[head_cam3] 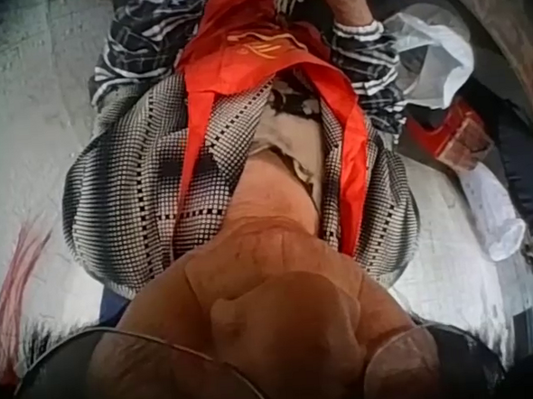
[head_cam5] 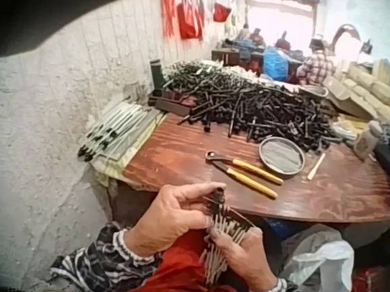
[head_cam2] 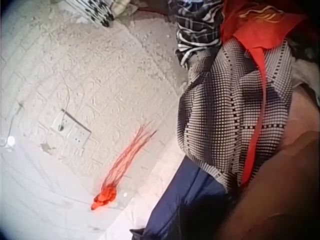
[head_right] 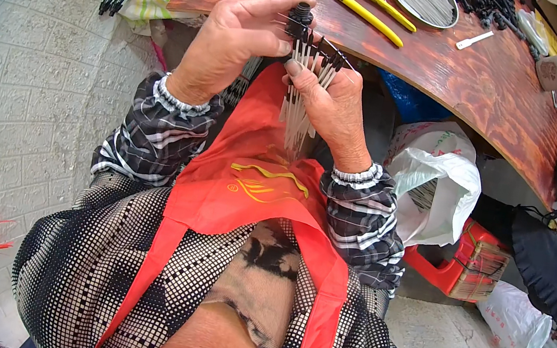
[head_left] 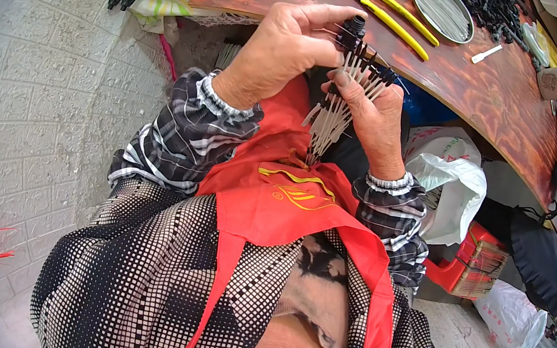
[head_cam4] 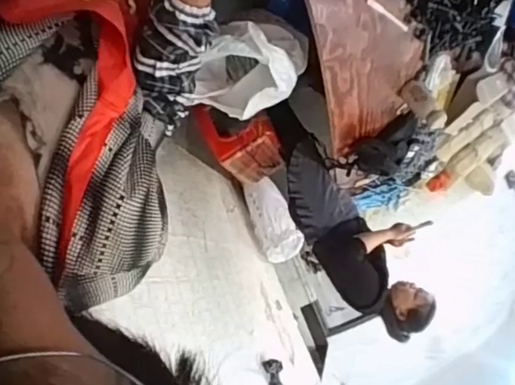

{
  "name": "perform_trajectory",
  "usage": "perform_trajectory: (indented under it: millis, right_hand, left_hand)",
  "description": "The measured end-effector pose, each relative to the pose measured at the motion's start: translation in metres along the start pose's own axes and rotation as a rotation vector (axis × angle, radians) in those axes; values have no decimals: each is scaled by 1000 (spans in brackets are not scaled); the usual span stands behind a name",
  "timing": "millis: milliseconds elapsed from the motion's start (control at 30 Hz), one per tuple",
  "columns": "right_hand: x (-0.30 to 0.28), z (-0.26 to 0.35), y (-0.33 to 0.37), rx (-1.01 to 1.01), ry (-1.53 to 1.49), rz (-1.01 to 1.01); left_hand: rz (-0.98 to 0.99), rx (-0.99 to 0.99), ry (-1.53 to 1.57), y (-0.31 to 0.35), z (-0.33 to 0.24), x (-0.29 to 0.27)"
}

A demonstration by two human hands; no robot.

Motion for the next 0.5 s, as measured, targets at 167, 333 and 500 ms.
perform_trajectory:
  millis: [167,333,500]
  right_hand:
    - [3,-2,1,-12,-49,1]
    - [3,-1,2,-13,-2,10]
    - [3,-3,5,2,-50,7]
  left_hand:
    - [-70,39,3,3,1,5]
    - [-76,76,-66,1,-3,6]
    - [-77,69,-80,1,-2,8]
Point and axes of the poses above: each hand's wrist, its own y-axis away from the middle knuckle, its own x-axis out of the palm, z = x × y, the point moved 8 cm from there along -y, towards the middle knuckle, and after that the axes turned 15 degrees about y, right-handed, at the moved point
